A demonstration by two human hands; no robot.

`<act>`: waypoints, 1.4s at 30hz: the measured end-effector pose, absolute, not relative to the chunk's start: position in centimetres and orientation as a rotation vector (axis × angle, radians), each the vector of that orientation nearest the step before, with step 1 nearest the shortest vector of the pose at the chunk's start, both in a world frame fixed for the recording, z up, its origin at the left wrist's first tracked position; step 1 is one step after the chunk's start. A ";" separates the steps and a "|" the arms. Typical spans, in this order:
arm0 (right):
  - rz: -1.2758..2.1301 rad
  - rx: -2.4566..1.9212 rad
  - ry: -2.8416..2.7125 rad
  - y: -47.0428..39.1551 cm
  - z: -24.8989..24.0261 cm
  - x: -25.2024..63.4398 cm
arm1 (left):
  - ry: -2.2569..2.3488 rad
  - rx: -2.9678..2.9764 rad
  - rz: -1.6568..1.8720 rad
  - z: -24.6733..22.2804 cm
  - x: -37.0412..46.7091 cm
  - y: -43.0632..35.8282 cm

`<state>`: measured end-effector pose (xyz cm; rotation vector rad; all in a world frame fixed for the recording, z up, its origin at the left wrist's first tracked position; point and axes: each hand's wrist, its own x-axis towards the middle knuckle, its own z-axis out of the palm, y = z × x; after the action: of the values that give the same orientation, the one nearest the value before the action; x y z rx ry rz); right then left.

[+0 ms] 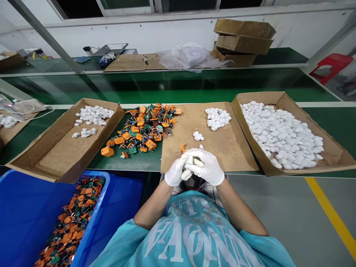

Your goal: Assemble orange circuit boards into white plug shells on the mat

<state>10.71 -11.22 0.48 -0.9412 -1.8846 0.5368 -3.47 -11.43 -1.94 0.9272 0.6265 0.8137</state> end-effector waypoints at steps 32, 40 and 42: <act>0.733 -0.908 -1.912 -10.2 0.9 10.2 | 0.720 0.993 0.767 -0.7 -4.8 -10.4; 0.968 -0.907 -1.843 -9.6 -0.1 9.5 | 0.822 1.060 0.885 -1.9 -4.7 -10.0; 0.877 -0.921 -1.920 -9.4 -0.4 9.6 | 0.854 1.019 0.841 -1.9 -4.7 -9.9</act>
<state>9.58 -9.35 -0.43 -0.9213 -1.9198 0.8766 -4.67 -9.92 -1.92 1.0193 0.8537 0.8412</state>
